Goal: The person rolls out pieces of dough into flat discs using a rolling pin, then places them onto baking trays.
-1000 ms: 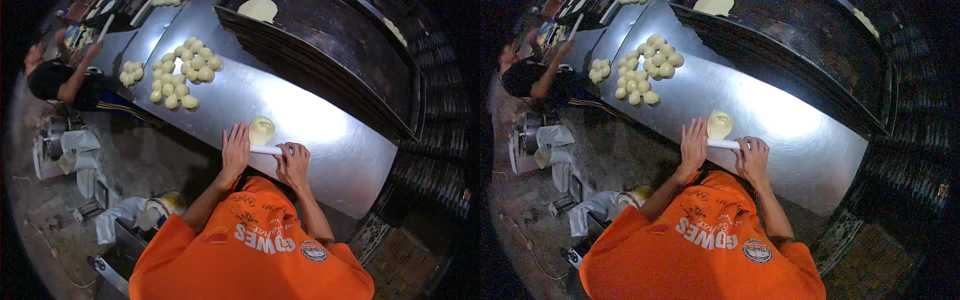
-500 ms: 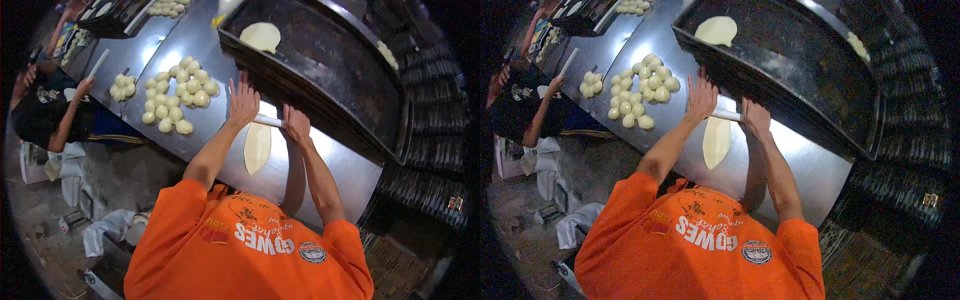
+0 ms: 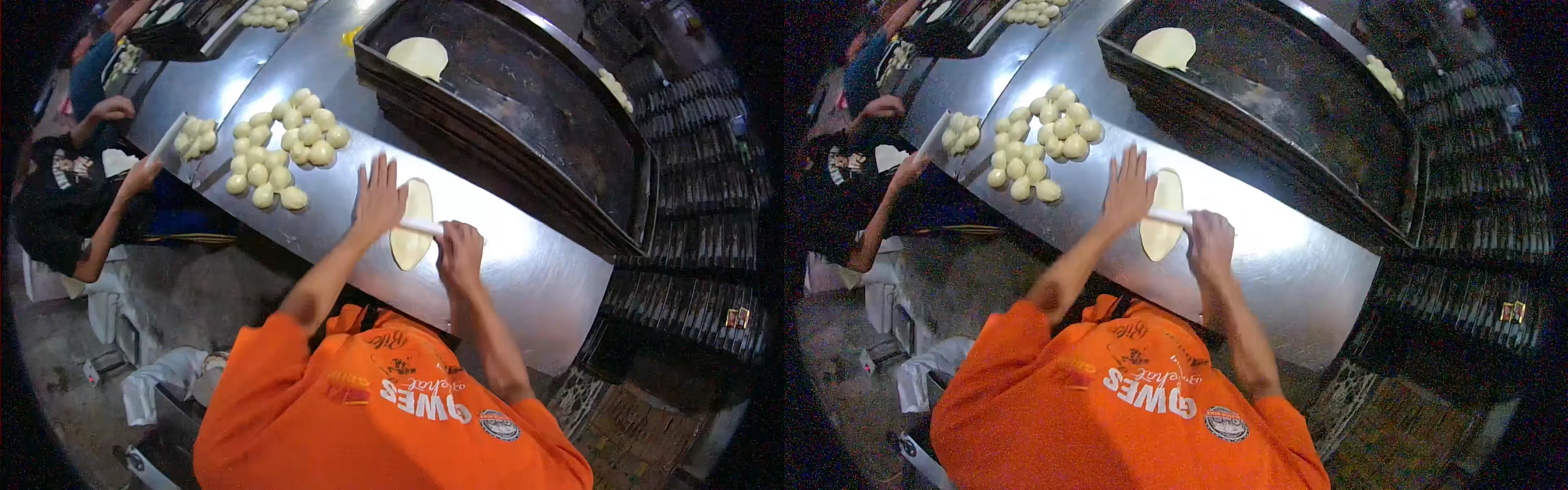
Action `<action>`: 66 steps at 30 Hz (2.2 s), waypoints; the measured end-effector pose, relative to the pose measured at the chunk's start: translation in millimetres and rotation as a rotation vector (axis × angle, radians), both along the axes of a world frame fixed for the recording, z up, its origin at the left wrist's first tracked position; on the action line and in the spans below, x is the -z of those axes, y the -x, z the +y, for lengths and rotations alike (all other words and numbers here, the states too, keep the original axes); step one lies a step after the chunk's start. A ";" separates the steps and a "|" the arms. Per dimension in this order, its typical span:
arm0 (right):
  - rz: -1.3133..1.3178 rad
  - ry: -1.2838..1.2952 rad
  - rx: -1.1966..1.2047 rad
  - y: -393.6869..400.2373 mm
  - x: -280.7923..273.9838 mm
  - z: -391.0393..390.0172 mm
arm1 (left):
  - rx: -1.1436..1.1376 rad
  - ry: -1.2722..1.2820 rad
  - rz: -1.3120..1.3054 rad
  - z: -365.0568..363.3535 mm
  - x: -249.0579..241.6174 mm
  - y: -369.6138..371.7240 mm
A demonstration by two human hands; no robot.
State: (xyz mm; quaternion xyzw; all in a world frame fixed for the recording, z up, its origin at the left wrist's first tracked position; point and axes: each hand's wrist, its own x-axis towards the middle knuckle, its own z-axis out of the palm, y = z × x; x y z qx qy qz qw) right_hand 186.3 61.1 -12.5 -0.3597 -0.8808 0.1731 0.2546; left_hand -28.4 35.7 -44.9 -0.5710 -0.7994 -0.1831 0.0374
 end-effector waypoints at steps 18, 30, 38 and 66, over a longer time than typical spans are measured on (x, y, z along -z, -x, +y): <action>-0.219 0.060 0.089 77.7 -6.9 116.4 | -0.047 -0.373 0.026 79.0 -19.1 50.3; -0.287 -0.011 0.012 40.6 -20.2 104.5 | 0.042 -0.041 -0.199 -30.3 -3.9 -31.4; 0.006 0.256 -0.261 42.6 16.1 70.4 | 0.353 0.603 -1.006 -3.4 -42.2 33.8; 0.693 0.856 0.112 77.2 -55.7 322.2 | 0.210 0.157 -0.970 265.6 -157.1 68.7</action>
